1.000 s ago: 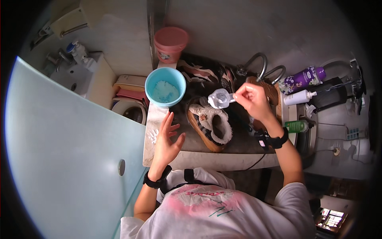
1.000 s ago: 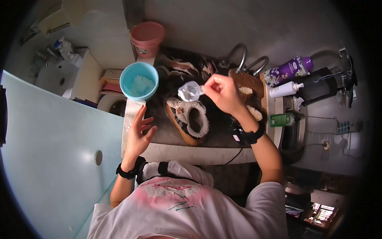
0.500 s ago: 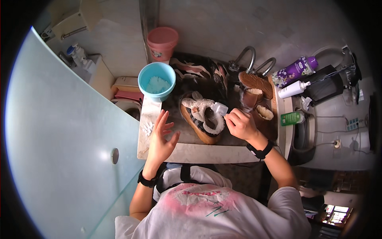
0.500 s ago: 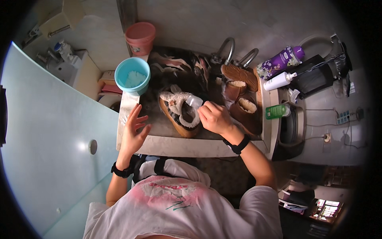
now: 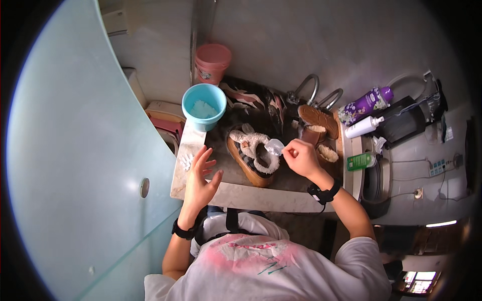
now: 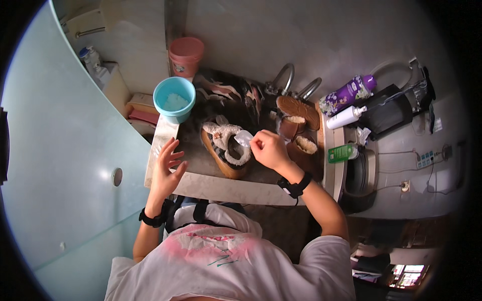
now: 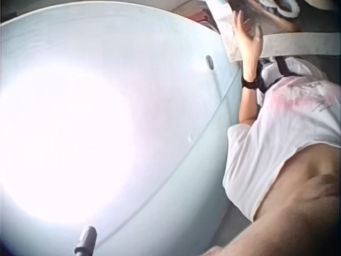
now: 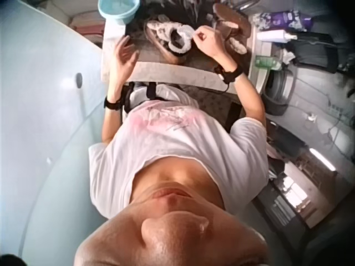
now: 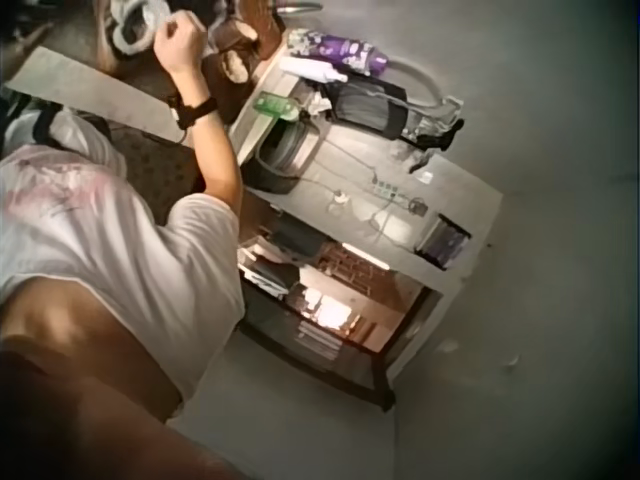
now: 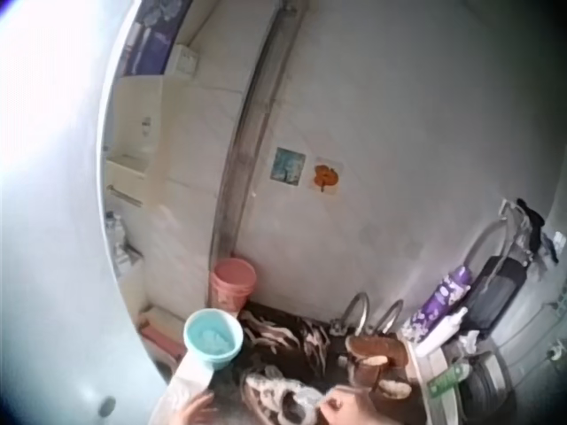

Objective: The person cleans several shoes by hand using a brush and water in a sink, then wipes a surface with a cloth.

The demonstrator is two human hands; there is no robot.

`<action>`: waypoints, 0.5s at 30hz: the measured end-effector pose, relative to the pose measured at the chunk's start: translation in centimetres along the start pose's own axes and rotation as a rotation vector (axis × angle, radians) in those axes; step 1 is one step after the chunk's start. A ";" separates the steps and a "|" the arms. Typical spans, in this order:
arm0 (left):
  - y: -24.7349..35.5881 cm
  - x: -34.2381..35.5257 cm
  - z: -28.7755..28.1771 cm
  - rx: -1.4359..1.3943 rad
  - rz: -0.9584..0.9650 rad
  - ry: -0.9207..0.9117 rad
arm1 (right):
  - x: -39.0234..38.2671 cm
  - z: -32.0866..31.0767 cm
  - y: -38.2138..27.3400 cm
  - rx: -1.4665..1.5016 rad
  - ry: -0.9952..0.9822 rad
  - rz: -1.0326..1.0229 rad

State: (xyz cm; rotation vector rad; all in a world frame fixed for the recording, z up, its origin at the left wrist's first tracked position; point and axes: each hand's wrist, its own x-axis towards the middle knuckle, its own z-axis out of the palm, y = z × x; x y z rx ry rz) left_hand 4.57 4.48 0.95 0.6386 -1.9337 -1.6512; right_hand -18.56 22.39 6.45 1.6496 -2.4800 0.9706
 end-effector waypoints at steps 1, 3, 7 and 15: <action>-0.1 -0.1 -0.1 0.008 -0.005 -0.003 | 0.7 -0.5 -0.3 0.121 0.012 0.114; -0.4 -0.4 -0.2 -0.007 -0.026 0.011 | 2.4 -0.2 0.8 0.508 0.034 0.294; -1.0 -1.4 -0.6 -0.018 -0.020 0.039 | 8.1 -1.0 -3.7 0.704 -0.011 0.351; -0.8 -2.4 -0.6 -0.044 -0.022 0.074 | 15.9 7.9 -6.5 0.129 0.096 -0.214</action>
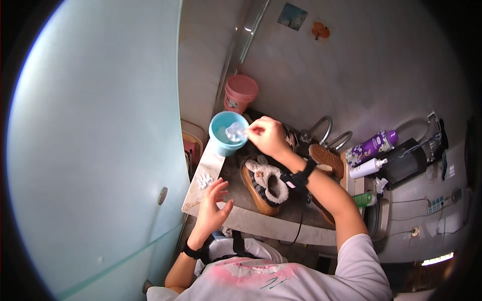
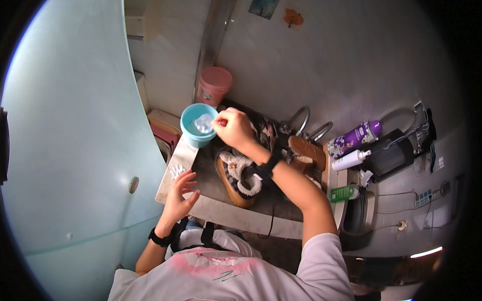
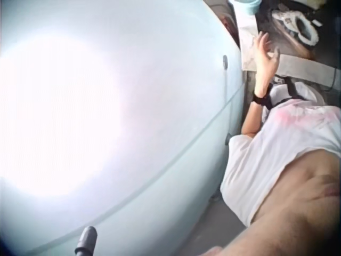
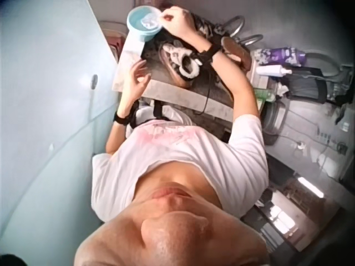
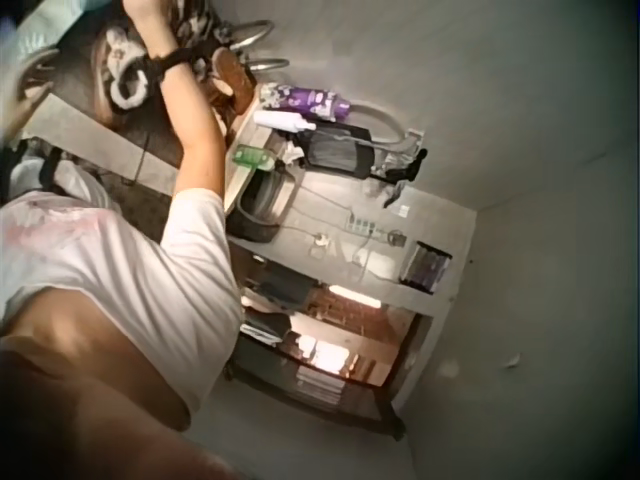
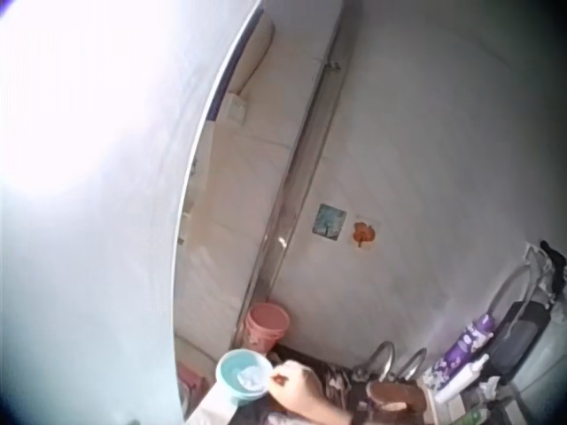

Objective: The person cleans several shoes by hand using a brush and water in a sink, then wipes a surface with a cloth.

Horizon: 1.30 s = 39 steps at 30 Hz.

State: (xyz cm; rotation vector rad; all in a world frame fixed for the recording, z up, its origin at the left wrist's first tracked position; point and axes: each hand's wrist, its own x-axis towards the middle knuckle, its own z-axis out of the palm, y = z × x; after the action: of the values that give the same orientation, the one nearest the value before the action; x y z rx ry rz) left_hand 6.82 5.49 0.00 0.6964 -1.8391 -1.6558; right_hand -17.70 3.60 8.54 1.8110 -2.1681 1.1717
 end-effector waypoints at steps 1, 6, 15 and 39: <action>0.0 -0.1 0.0 -0.004 -0.010 0.002 | 0.5 0.9 -0.2 -0.046 -0.060 -0.038; 0.2 -0.7 -0.5 0.018 -0.046 0.001 | 1.7 5.7 0.8 -0.273 -0.275 0.007; -0.5 -0.5 -1.6 0.004 -0.078 0.041 | 3.4 8.1 2.3 -0.131 -0.541 0.309; -0.4 0.1 0.4 0.033 -0.057 -0.053 | 2.3 5.1 3.2 -0.204 -0.336 -0.045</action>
State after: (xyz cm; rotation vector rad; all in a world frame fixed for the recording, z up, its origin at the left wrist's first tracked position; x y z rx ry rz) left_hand 6.46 5.70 -0.40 0.7315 -1.9044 -1.6984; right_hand -19.20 -1.28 4.54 2.0712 -2.2965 0.6446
